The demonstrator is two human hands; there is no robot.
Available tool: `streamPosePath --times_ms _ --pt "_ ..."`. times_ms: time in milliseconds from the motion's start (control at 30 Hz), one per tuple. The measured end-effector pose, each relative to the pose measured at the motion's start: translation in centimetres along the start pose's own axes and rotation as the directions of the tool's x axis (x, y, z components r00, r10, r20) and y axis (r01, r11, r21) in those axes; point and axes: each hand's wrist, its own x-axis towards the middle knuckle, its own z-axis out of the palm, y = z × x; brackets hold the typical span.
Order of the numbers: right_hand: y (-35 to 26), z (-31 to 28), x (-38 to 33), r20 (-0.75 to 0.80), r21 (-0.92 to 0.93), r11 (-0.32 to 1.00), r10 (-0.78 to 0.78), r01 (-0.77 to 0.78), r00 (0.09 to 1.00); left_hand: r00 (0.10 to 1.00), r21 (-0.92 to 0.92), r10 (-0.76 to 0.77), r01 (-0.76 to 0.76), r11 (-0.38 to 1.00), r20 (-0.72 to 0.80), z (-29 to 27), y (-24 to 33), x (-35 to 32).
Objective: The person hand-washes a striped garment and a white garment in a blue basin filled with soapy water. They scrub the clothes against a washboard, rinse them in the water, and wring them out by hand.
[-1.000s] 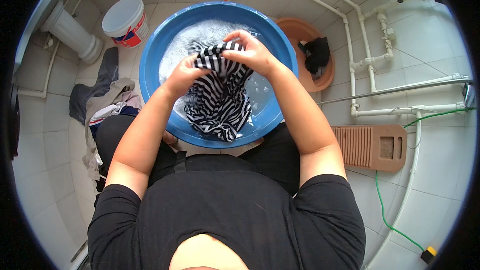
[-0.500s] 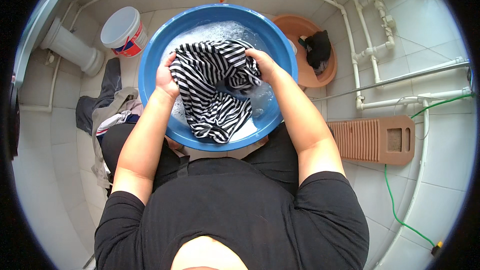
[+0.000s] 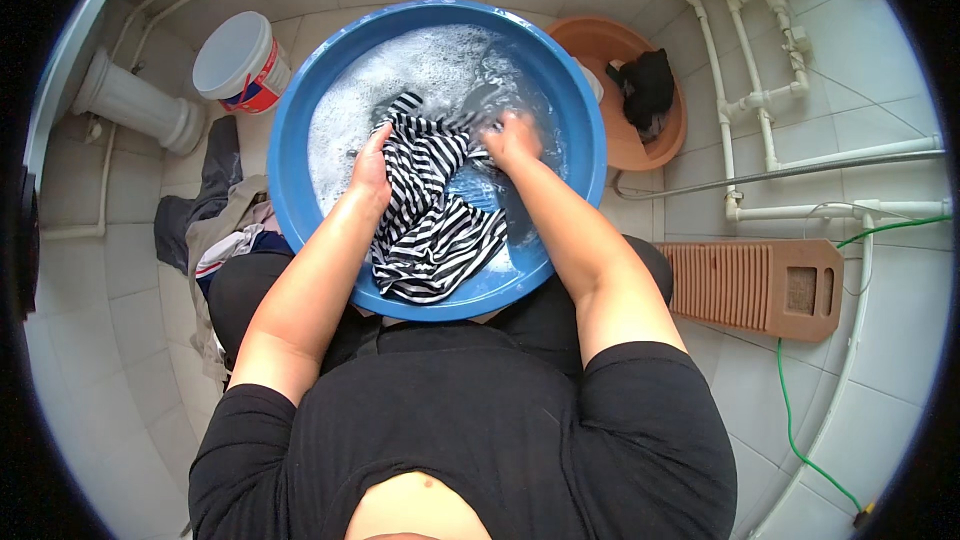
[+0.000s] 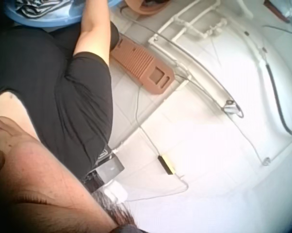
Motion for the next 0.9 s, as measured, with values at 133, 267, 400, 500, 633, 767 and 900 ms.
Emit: streamPosePath --times_ms 133,267,400,500,633,767,900 --pt "-5.1 0.2 -1.7 -0.174 0.358 0.822 -0.408 0.444 0.896 0.98 -0.057 -0.046 0.058 0.997 0.193 0.9 0.5 -0.5" --pt "-11.2 0.1 -7.4 -0.223 0.495 0.515 -0.703 0.7 0.675 0.987 -0.005 -0.136 0.137 0.991 0.087 -0.5 0.9 0.3" --pt "-14.0 -0.9 -11.6 -0.174 0.389 0.404 -0.851 0.828 0.496 0.962 0.044 -0.213 0.208 0.977 0.171 -1.9 0.9 0.5" --pt "-13.6 -1.3 -11.4 -0.218 0.238 0.374 -0.879 0.896 0.424 0.994 0.303 0.045 -0.073 0.95 0.1 -3.2 -0.7 1.6" --pt "-11.8 -0.3 -8.4 -0.295 0.097 0.506 -0.808 0.857 0.511 0.989 0.087 -0.146 0.143 0.986 0.032 -0.7 -0.2 -1.8" --pt "-7.9 -0.9 -3.2 -0.286 0.056 0.917 -0.365 0.396 0.886 0.99 0.167 -0.132 0.14 0.976 -0.057 3.5 -0.7 -4.2" --pt "-3.2 -1.5 -0.1 -0.361 -0.014 0.956 -0.279 0.294 0.89 0.987 0.43 0.143 -0.097 0.897 -0.076 1.9 0.2 -2.4"
